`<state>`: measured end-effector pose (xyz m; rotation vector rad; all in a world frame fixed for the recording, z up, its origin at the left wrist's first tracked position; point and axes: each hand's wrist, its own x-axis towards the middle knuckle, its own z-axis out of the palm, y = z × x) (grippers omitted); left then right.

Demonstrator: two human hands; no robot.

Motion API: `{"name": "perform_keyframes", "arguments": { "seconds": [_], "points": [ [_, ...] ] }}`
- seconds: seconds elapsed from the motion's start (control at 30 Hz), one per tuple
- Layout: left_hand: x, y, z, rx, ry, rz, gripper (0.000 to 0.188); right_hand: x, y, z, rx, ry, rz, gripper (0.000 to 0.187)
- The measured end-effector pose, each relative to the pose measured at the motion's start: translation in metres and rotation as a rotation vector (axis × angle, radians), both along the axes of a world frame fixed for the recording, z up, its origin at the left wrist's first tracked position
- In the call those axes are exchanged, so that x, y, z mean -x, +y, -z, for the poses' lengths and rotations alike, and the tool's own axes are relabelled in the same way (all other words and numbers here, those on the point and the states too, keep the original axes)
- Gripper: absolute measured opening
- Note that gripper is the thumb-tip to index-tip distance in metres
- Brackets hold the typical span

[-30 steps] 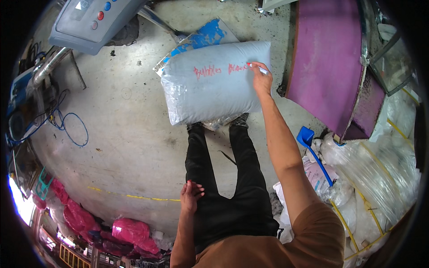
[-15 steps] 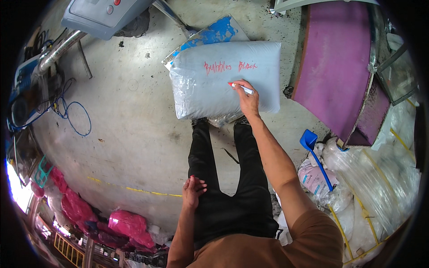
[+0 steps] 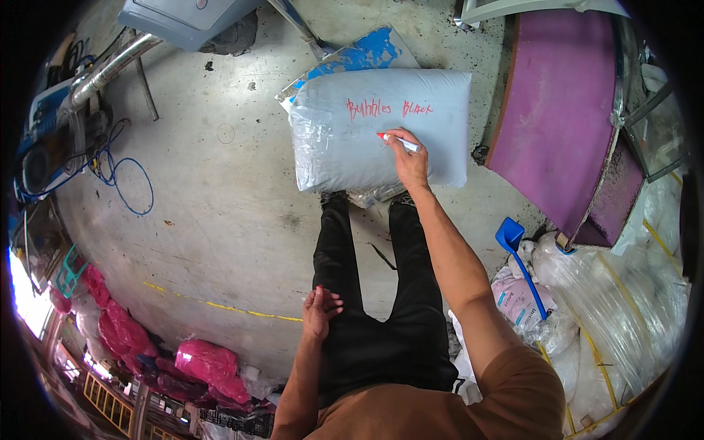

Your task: The person scoops black plastic pellets from a purple hopper into a white sack using a metal scoop. After filling the sack, they fold the top edges and seal it with blue tape. Finally, they write on the sealed sack with a red marker.

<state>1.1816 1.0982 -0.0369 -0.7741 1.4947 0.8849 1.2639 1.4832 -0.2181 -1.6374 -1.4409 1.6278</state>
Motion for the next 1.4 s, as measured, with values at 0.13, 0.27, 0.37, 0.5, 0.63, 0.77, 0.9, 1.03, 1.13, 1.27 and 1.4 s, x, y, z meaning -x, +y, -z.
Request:
{"name": "perform_keyframes", "arguments": {
  "seconds": [0.13,0.27,0.37,0.5,0.63,0.77,0.9,1.03,1.13,1.27,1.4],
  "points": [
    [-0.002,0.0,0.0,0.009,0.011,-0.009,0.041,0.0,0.002,-0.005,-0.013,-0.017,-0.033,0.022],
    [-0.002,-0.005,0.002,0.001,0.012,-0.004,0.04,-0.002,0.001,-0.003,0.02,-0.005,-0.016,0.022],
    [-0.001,-0.004,0.002,0.002,0.007,0.006,0.04,-0.003,0.0,0.001,0.011,-0.007,0.013,0.022],
    [0.0,0.0,0.0,0.007,0.008,0.003,0.041,-0.003,0.0,0.0,-0.017,0.002,-0.013,0.018],
    [0.0,0.002,-0.001,0.011,0.006,0.004,0.042,-0.002,0.0,-0.002,-0.058,-0.026,-0.037,0.019],
    [0.0,0.004,-0.001,0.008,0.002,0.0,0.042,-0.003,-0.001,-0.002,-0.231,-0.139,-0.209,0.019],
    [-0.001,0.003,0.0,0.004,0.004,-0.012,0.04,0.012,0.001,-0.011,-0.258,-0.156,-0.176,0.018],
    [-0.002,0.001,0.001,0.0,0.005,-0.007,0.038,0.011,0.01,0.004,-0.175,-0.047,-0.059,0.018],
    [-0.003,0.001,0.001,0.009,0.01,-0.001,0.038,0.011,0.01,0.004,-0.16,-0.049,-0.059,0.018],
    [-0.001,0.002,0.001,0.011,0.005,-0.003,0.038,0.012,0.013,0.002,-0.186,-0.072,-0.09,0.017],
    [-0.001,0.004,-0.001,0.013,0.011,0.0,0.038,0.013,0.014,-0.005,-0.222,-0.106,-0.172,0.016]
  ]
}}
